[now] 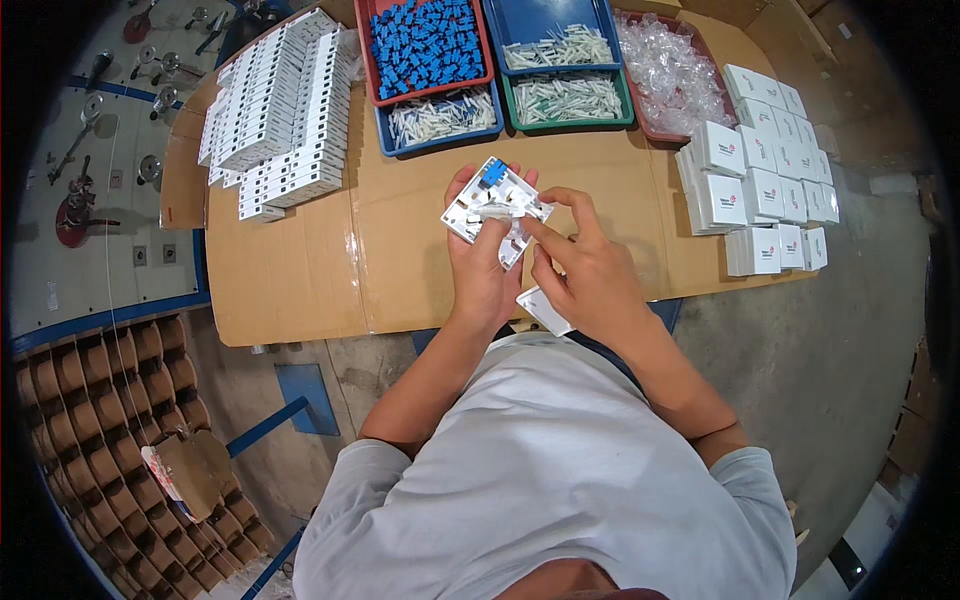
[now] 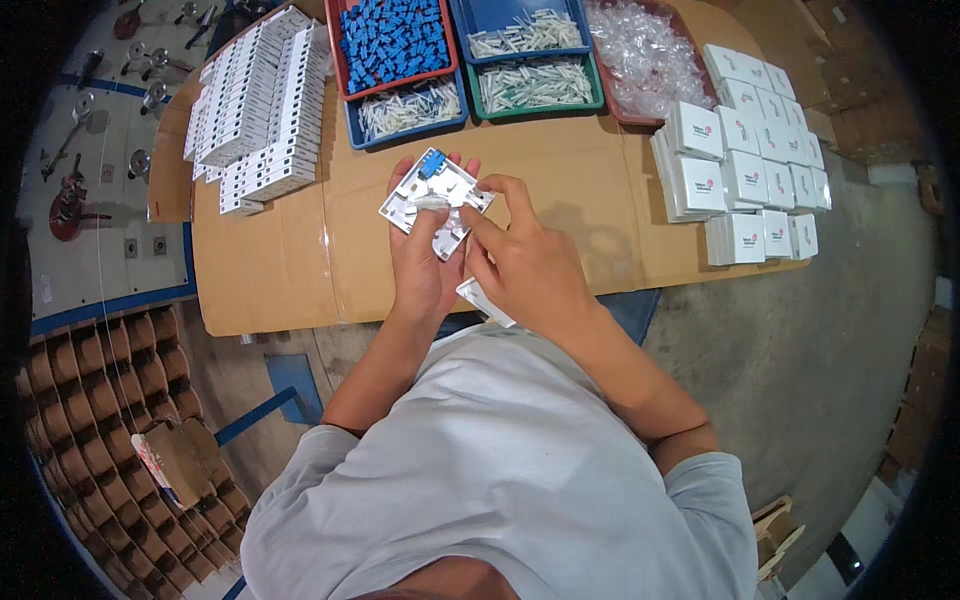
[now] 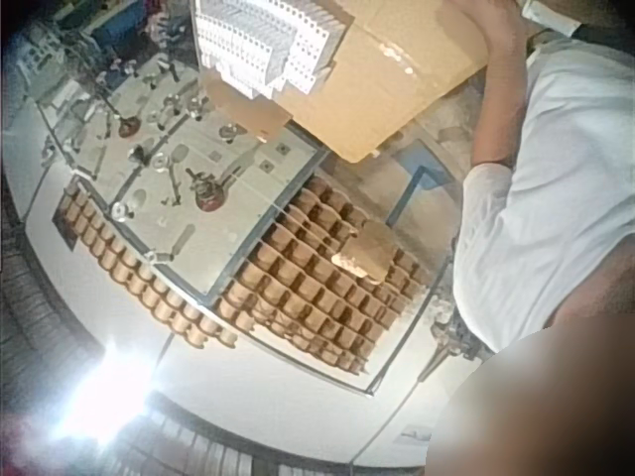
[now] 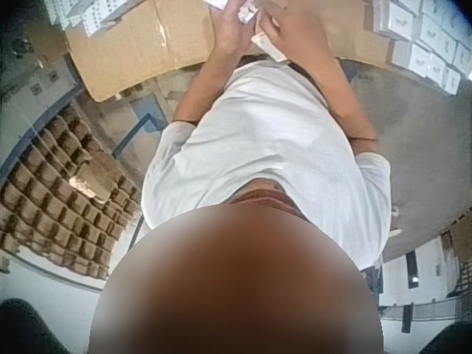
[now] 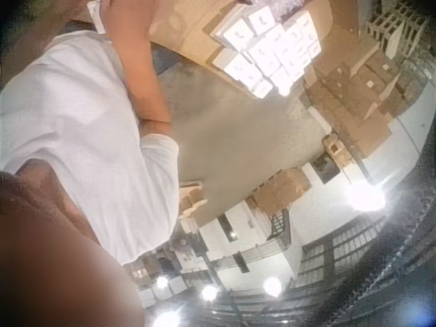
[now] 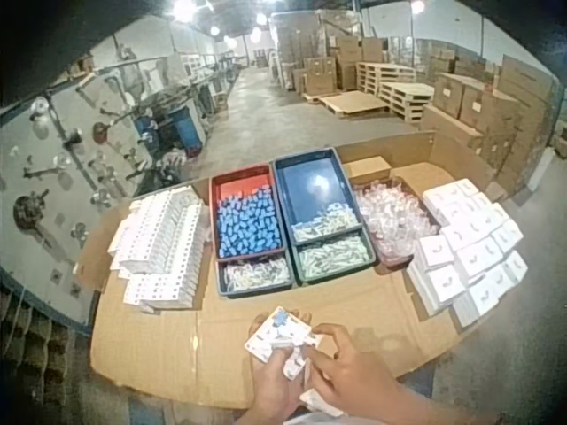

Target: The person is shown assembling small components and packaging them into white boxes in a factory setting.

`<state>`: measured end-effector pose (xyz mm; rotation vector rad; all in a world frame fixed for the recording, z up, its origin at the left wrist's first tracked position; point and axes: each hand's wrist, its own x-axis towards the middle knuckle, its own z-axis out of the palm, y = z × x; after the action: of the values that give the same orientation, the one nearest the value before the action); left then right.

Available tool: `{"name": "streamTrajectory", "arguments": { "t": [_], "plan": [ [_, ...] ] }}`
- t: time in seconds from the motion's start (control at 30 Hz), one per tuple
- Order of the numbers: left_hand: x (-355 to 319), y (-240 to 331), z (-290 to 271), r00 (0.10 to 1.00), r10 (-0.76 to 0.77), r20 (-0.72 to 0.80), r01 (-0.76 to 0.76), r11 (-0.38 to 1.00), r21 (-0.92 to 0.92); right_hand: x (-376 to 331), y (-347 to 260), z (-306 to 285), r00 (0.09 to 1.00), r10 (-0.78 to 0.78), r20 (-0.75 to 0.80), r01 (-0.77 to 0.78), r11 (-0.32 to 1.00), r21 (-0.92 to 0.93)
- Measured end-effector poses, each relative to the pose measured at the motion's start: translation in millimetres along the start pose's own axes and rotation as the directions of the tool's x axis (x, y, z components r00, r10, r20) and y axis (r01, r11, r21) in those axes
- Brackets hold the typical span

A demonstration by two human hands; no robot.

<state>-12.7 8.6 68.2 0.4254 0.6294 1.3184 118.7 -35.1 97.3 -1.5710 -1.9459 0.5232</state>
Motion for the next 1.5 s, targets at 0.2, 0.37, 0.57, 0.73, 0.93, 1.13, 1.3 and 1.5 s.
{"name": "streamTrajectory", "arguments": {
  "t": [0.2,0.37,0.57,0.73,0.93,1.13,1.3,1.5],
  "plan": [
    [0.2,-2.2,-3.4,0.999,-0.025,0.045,0.025,1.0,0.005,0.3,3.8,-9.6,1.0,0.023,-0.007,-0.022,0.995,0.093],
    [-3.3,2.5,-3.4,0.994,-0.101,0.05,0.101,0.995,0.015,2.5,13.6,-11.8,0.978,0.007,-0.209,0.064,0.941,0.332],
    [3.1,10.9,-27.7,0.952,-0.276,0.134,0.302,0.922,-0.242,-37.1,62.6,-6.7,0.86,0.455,0.233,-0.494,0.625,0.604],
    [13.3,5.7,-50.3,0.921,-0.37,0.124,0.389,0.89,-0.237,-68.0,102.0,25.0,0.703,0.534,0.47,-0.647,0.204,0.735],
    [19.4,-1.9,-68.7,0.93,-0.322,0.177,0.352,0.919,-0.179,-60.8,104.0,11.1,0.775,0.485,0.406,-0.454,-0.021,0.891],
    [12.7,-1.8,-60.2,0.92,-0.318,0.23,0.365,0.908,-0.204,-50.6,114.2,20.1,0.752,0.568,0.335,-0.254,-0.22,0.942],
    [11.8,1.6,-61.7,0.823,-0.303,0.481,0.485,0.817,-0.314,-44.6,116.5,34.1,0.814,0.507,0.285,-0.005,-0.483,0.876],
    [8.9,-7.4,-44.2,0.92,-0.368,0.135,0.381,0.921,-0.087,-28.1,96.7,19.9,0.84,0.44,0.318,-0.158,-0.363,0.918]
  ]
}}
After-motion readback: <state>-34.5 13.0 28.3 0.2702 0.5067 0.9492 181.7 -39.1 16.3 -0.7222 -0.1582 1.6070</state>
